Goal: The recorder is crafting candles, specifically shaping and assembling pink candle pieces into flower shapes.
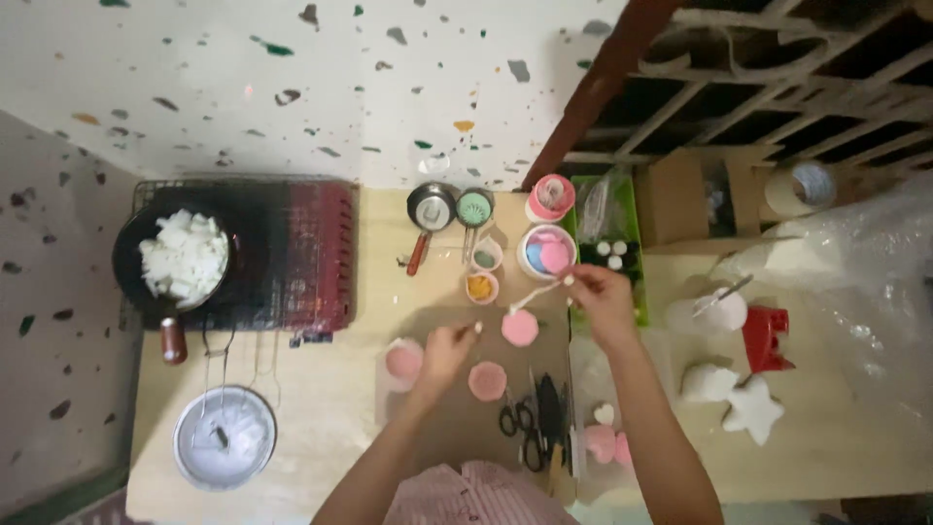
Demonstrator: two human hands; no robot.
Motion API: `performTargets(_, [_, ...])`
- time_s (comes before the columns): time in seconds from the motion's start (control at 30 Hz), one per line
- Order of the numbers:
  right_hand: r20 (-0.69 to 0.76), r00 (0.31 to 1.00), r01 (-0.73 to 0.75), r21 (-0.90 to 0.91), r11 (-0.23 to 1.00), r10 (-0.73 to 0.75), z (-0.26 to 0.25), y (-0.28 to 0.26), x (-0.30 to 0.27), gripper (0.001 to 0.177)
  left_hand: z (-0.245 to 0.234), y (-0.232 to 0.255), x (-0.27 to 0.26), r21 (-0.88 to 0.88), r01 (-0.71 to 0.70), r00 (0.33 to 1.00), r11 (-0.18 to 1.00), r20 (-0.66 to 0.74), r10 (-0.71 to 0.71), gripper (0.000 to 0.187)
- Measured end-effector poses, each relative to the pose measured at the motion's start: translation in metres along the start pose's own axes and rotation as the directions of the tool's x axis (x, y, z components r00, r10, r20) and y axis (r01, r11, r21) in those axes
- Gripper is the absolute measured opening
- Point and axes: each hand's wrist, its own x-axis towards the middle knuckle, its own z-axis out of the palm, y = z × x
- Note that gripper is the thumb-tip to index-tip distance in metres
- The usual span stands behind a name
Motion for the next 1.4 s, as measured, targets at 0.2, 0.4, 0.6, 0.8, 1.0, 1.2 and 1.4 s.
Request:
performTargets(0.2, [0.229,0.971,-0.066,-0.047,0.997,0.075,0.013,-0.011,-0.091,0.015,-0.053,0.108,-0.055,-0.721,0.432,0.832,0.542,0.55,0.069,0.036])
performTargets(0.4, [0.241,0.971,0.006,-0.039,0.999,0.003,0.011,-0.004,-0.149,0.017,-0.027,0.061,-0.094,-0.607,0.393,0.779,0.691,0.619,0.1,0.03])
performTargets(0.6, [0.032,0.972,-0.164,-0.611,0.774,0.231,0.012,0.161,-0.173,0.022,-0.037,0.07,-0.121,-0.625,0.358,0.901,0.694,0.427,-0.08,0.027])
performTargets(0.8, [0.06,0.997,0.027,-0.858,0.513,0.047,0.058,0.187,-0.219,0.035,-0.052,0.078,-0.139,-0.768,0.351,0.92,0.536,0.391,-0.042,0.027])
performTargets(1.0, [-0.028,0.981,-0.12,-0.864,0.489,0.192,0.044,0.202,-0.209,0.047,-0.069,0.095,-0.152,-0.798,0.262,0.949,0.542,0.315,0.005,0.029])
performTargets(1.2, [0.211,0.844,-0.529,0.171,0.831,0.493,-0.016,0.202,-0.211,0.018,-0.079,0.097,-0.152,-0.799,0.215,0.97,0.562,0.241,-0.029,0.022])
performTargets(1.4, [0.289,0.955,0.087,-0.089,0.992,-0.058,-0.011,0.065,-0.251,0.033,-0.076,0.101,-0.15,-0.77,0.176,0.977,0.613,0.213,-0.012,0.019])
